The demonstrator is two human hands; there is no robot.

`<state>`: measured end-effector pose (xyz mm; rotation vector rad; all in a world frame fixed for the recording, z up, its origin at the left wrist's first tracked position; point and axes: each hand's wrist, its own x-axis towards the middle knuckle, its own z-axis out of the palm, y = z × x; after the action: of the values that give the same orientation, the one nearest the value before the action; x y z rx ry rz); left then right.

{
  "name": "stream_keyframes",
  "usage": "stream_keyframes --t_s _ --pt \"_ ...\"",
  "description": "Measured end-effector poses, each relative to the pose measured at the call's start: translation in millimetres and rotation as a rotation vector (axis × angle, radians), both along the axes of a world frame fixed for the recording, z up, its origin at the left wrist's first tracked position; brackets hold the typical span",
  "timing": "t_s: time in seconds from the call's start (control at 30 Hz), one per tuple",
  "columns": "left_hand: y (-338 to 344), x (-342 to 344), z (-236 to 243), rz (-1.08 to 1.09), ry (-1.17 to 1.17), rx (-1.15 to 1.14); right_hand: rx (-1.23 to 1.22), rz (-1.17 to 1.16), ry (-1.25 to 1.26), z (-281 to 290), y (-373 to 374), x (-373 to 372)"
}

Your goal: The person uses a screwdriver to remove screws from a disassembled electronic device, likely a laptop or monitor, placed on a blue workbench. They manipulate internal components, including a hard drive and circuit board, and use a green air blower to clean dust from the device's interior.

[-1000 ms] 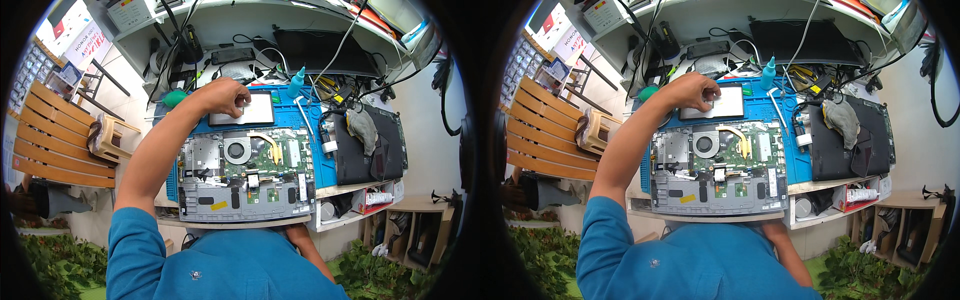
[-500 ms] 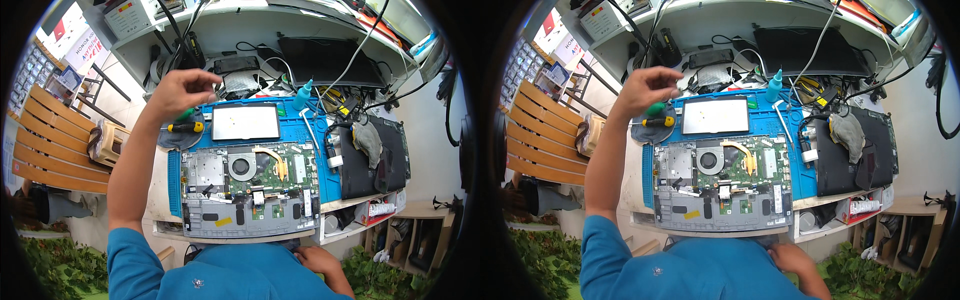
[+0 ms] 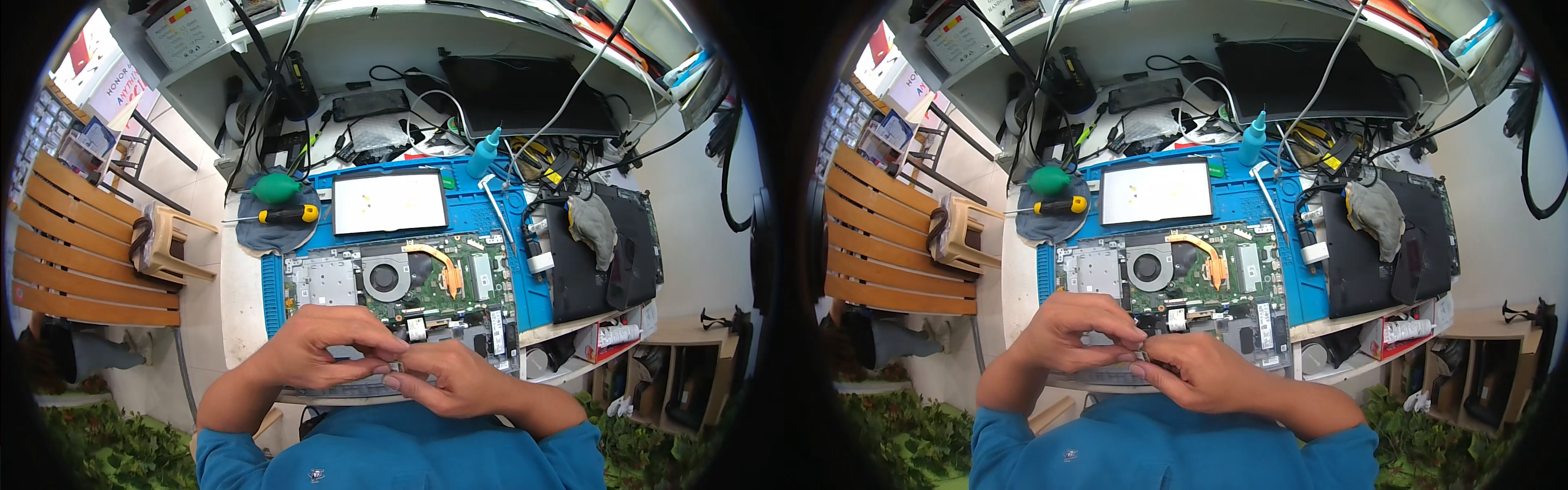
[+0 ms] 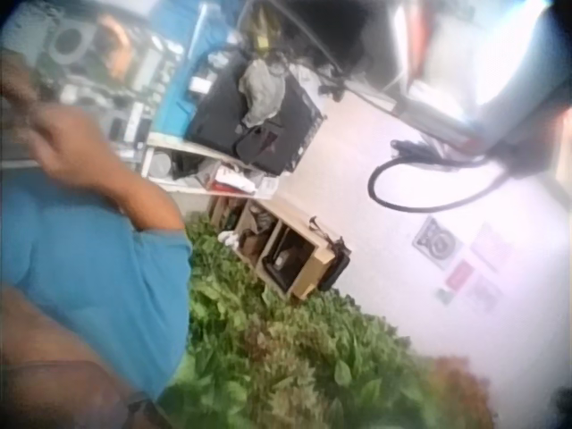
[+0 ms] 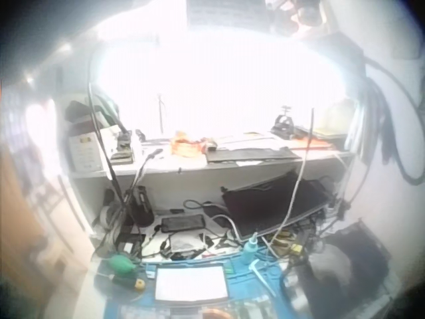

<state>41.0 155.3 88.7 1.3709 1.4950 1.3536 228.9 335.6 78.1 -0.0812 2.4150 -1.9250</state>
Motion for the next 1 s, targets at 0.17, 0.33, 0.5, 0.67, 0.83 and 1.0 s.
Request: stream_keyframes --t_s 0.17,0.33,0.5,0.67,0.83,1.0 --pt "3 -34 -3 0.258 0.363 -0.052 0.228 -0.237 -0.005 -4 28 -10" --pt "38 -98 -20 0.561 0.647 -0.441 0.426 -0.598 0.157 -29 106 -61" --pt "59 -104 -23 0.574 0.728 -0.599 0.499 -0.505 -0.194 -24 142 -91" --pt "52 -104 -50 0.574 0.805 -0.468 0.359 -0.498 -0.210 -45 147 -102" --pt "52 -92 -46 0.617 0.646 -0.489 0.320 -0.495 -0.154 -49 147 -96" --pt "44 -87 -54 0.654 0.641 -0.404 0.272 -0.466 -0.082 -48 148 -85"
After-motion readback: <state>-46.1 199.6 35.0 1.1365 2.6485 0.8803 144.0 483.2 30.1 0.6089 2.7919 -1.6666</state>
